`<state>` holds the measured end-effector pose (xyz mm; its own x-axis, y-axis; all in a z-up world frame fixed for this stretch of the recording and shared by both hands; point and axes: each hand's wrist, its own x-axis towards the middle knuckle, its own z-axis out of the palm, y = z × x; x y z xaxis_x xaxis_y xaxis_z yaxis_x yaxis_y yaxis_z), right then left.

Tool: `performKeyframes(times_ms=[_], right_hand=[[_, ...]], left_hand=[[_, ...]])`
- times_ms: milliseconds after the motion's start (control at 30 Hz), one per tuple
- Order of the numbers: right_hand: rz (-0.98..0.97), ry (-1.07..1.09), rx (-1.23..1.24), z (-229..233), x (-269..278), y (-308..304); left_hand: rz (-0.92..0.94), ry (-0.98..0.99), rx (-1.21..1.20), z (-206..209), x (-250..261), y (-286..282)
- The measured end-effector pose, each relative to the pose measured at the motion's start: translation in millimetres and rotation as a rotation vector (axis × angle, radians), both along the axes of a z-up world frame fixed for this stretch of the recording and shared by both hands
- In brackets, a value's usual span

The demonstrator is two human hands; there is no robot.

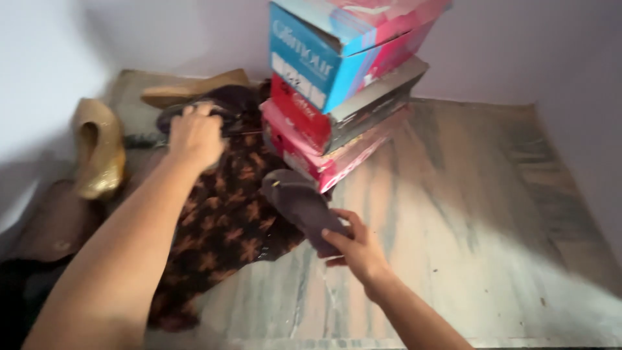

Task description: The person removes shoes from boxes and the floor, then rearranges them into a neat pile. They also move shoe boxes, a badminton racket, and a cricket bat to clear space.

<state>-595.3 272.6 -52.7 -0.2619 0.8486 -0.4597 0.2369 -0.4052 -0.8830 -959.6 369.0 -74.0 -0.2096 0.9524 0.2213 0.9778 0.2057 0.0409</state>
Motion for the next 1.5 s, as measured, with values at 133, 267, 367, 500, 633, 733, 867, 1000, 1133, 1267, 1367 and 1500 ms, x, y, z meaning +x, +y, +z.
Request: performKeyframes(times_ms=[133,267,367,500,633,733,867,1000,1133,1267,1367,1500], right_hand=[[0.014,0.020,-0.023,-4.7,11.9,-2.4],[0.058,-0.026,-0.032,-7.1,28.1,-4.4],[0.045,-0.018,-0.044,-6.5,35.7,-4.3],[-0.019,0.039,-0.046,2.1,44.6,-5.5],[-0.046,0.050,-0.024,11.4,56.5,-5.4],[-0.063,0.055,0.002,20.2,67.1,-8.0],[-0.077,0.021,0.058,34.5,92.4,-9.6],[-0.067,-0.035,0.126,47.9,131.9,-11.8],[-0.080,-0.070,0.166,65.8,178.9,-17.7],[-0.092,-0.130,0.190,93.6,229.1,-34.0],[-0.130,-0.179,0.171,115.2,270.8,-49.5],[-0.268,-0.236,0.067,146.2,332.9,-83.5]], left_hand=[[0.032,0.129,-0.168,-17.4,-16.1,37.6],[0.122,0.231,-0.173,-40.0,-23.2,61.2],[0.146,0.269,-0.072,-34.1,-26.1,49.2],[0.124,0.201,0.122,-32.2,-40.5,29.6],[0.056,0.150,0.297,-1.8,-32.6,-2.3],[-0.032,0.146,0.407,34.9,-10.9,-33.7],[-0.183,0.041,0.384,78.9,34.9,-74.8],[-0.282,-0.025,0.100,111.7,87.4,-102.3],[-0.349,-0.085,-0.139,148.3,153.2,-124.8],[-0.536,-0.058,-0.172,155.7,200.5,-127.5],[-0.643,-0.023,-0.151,163.9,237.6,-124.8],[-0.785,0.050,-0.170,182.3,306.4,-116.8]])
